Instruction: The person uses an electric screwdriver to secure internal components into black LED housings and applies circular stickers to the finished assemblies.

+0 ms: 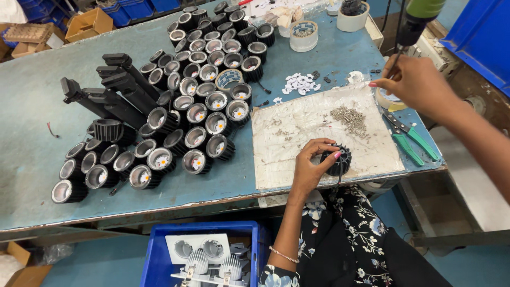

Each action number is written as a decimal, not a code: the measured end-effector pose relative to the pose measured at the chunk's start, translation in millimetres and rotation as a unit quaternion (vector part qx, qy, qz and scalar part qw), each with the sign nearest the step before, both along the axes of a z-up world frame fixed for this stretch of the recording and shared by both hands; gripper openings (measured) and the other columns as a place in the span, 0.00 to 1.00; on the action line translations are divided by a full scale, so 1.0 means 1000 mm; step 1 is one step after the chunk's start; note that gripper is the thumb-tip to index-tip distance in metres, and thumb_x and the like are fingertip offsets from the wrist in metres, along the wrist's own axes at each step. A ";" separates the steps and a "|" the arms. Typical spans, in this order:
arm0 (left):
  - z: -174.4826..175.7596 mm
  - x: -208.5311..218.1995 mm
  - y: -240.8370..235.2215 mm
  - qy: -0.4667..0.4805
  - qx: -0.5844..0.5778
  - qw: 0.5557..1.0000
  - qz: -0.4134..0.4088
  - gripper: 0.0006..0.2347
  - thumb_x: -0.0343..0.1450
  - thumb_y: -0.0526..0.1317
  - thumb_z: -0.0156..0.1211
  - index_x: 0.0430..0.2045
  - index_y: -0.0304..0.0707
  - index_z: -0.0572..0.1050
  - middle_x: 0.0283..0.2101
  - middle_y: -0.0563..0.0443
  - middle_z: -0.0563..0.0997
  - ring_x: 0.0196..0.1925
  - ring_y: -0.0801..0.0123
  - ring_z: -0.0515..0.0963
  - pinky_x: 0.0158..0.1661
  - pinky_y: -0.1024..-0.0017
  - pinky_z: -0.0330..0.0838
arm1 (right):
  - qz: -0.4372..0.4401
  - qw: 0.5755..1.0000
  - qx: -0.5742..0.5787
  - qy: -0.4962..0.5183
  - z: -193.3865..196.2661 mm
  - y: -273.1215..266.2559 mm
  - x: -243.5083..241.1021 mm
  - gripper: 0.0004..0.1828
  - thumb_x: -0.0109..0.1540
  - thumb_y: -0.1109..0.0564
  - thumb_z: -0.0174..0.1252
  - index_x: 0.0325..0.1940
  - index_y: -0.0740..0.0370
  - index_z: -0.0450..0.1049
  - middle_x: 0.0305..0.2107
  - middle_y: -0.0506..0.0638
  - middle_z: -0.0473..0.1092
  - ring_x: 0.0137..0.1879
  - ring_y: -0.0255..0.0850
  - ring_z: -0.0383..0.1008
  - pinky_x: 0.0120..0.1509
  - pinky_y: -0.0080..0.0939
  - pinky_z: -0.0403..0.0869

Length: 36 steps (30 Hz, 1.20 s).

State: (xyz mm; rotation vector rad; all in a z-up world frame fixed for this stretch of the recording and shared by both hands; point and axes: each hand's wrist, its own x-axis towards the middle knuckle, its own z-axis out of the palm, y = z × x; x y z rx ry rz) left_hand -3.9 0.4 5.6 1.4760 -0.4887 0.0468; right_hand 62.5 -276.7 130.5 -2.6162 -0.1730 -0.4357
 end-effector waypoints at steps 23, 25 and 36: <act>-0.003 0.000 0.000 0.011 0.017 1.000 0.006 0.07 0.69 0.41 0.68 0.37 0.42 0.84 0.52 0.52 0.80 0.55 0.70 0.79 0.57 0.70 0.72 | 0.053 0.968 -0.170 0.178 0.030 -0.004 0.008 0.18 0.65 0.46 0.58 0.47 0.61 0.81 0.34 0.51 0.80 0.42 0.44 0.84 0.50 0.44 0.79; -0.003 0.001 0.000 0.010 0.018 1.000 0.006 0.07 0.69 0.41 0.69 0.37 0.42 0.84 0.52 0.52 0.80 0.56 0.70 0.79 0.57 0.70 0.72 | 0.055 0.970 -0.165 0.171 0.025 -0.010 0.013 0.19 0.65 0.44 0.58 0.49 0.60 0.81 0.35 0.53 0.82 0.43 0.44 0.85 0.51 0.43 0.79; -0.007 0.003 0.000 -0.004 0.006 1.000 0.004 0.08 0.69 0.41 0.69 0.38 0.41 0.84 0.52 0.52 0.81 0.55 0.71 0.79 0.55 0.71 0.71 | 0.106 0.980 -0.165 0.020 0.041 -0.042 0.032 0.28 0.63 0.38 0.57 0.51 0.66 0.73 0.42 0.59 0.73 0.42 0.52 0.76 0.46 0.47 0.74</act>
